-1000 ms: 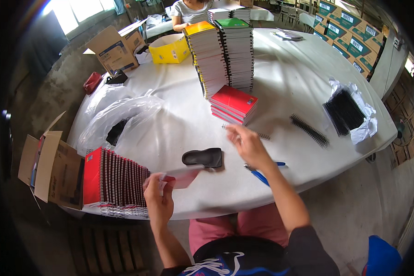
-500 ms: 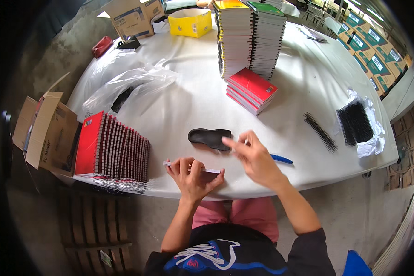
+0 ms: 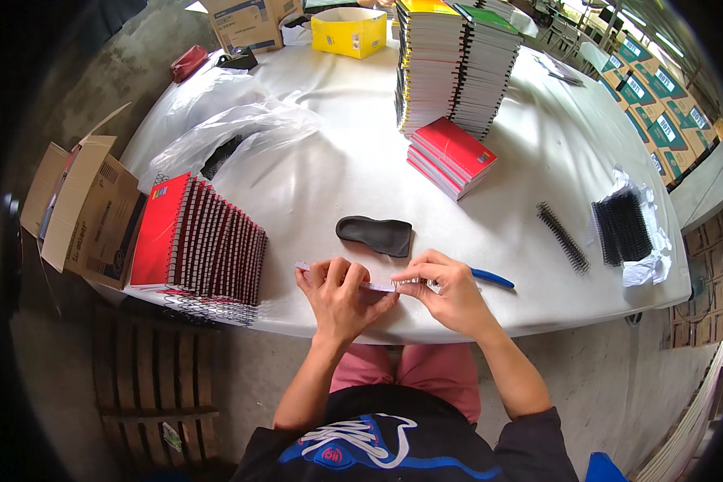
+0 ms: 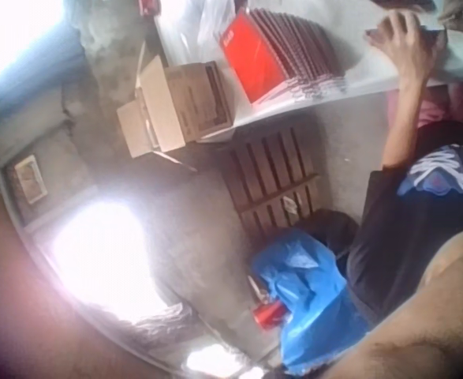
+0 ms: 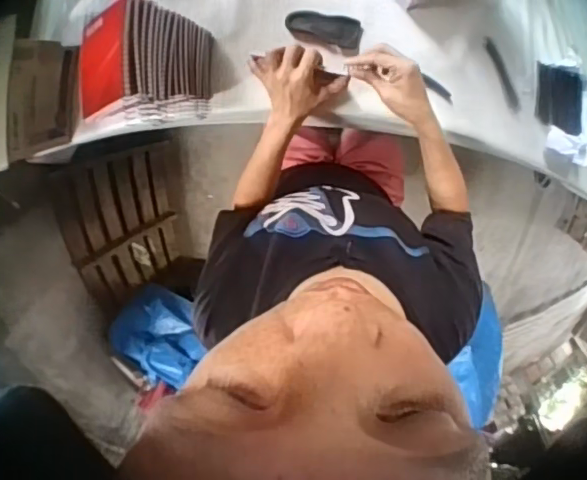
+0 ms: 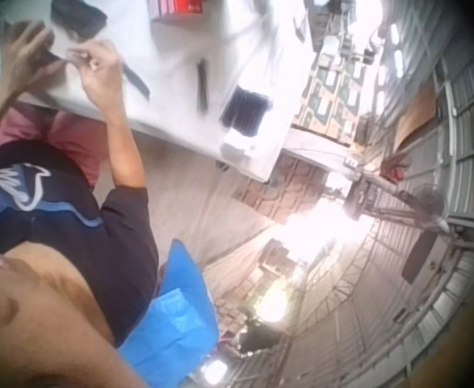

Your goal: The person inserts a spiral binder into notebook pages and covers, uses a pair of pliers to cut or crimp the wire ends, and then places the completed notebook onto a stack on the table.

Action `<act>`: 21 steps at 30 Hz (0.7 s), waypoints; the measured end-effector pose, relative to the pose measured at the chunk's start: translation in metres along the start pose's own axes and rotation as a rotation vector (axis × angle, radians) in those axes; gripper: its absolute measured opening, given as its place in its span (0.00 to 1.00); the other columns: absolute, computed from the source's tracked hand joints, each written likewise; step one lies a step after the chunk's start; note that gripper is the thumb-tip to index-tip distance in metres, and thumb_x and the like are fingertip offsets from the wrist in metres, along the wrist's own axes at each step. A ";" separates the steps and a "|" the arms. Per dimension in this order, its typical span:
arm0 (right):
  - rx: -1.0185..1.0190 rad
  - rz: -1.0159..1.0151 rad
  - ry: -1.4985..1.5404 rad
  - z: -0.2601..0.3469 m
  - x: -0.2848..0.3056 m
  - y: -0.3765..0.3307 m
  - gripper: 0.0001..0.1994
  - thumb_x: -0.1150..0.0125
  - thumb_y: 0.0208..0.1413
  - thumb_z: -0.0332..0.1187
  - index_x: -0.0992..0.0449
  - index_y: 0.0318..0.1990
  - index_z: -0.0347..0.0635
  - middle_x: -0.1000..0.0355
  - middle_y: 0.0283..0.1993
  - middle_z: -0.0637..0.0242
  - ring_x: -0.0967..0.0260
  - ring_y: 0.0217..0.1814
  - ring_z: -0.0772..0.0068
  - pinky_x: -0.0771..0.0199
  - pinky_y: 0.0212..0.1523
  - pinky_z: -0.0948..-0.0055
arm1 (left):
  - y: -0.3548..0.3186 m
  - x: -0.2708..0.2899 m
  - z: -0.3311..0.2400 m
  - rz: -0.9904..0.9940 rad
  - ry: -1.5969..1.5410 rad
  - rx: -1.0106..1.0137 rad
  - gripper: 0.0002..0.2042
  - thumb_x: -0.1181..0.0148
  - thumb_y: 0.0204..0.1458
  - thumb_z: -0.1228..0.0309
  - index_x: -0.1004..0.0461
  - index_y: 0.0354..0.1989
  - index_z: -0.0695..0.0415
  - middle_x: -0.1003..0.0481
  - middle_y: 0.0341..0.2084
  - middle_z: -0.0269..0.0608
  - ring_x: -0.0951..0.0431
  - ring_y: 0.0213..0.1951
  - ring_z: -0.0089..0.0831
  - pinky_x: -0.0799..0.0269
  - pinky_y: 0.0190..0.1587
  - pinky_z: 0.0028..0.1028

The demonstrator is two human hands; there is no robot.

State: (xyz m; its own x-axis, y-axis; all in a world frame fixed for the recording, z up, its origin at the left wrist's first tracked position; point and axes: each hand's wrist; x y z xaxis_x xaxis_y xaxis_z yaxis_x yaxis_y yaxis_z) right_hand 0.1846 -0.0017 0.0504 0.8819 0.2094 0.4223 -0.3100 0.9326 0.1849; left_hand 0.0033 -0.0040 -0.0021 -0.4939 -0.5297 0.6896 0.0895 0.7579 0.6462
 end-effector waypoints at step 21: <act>0.175 0.126 -0.302 0.000 0.012 -0.002 0.14 0.44 0.57 0.34 0.30 0.50 0.42 0.26 0.31 0.57 0.29 0.28 0.66 0.30 0.31 0.72 | 0.003 0.002 0.009 0.056 -0.036 -0.046 0.22 0.35 0.34 0.45 0.30 0.32 0.47 0.34 0.33 0.31 0.34 0.42 0.33 0.48 0.45 0.44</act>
State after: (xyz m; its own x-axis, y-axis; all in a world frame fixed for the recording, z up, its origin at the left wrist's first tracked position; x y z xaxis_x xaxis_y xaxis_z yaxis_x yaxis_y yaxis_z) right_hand 0.1955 -0.0007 0.0555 0.6969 0.1986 0.6892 -0.4881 0.8354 0.2528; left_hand -0.0048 0.0008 -0.0019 -0.5175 -0.4720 0.7137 0.1574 0.7673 0.6217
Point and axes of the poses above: each hand's wrist, its own y-axis towards the middle knuckle, its own x-axis out of the back of the hand, z = x × y
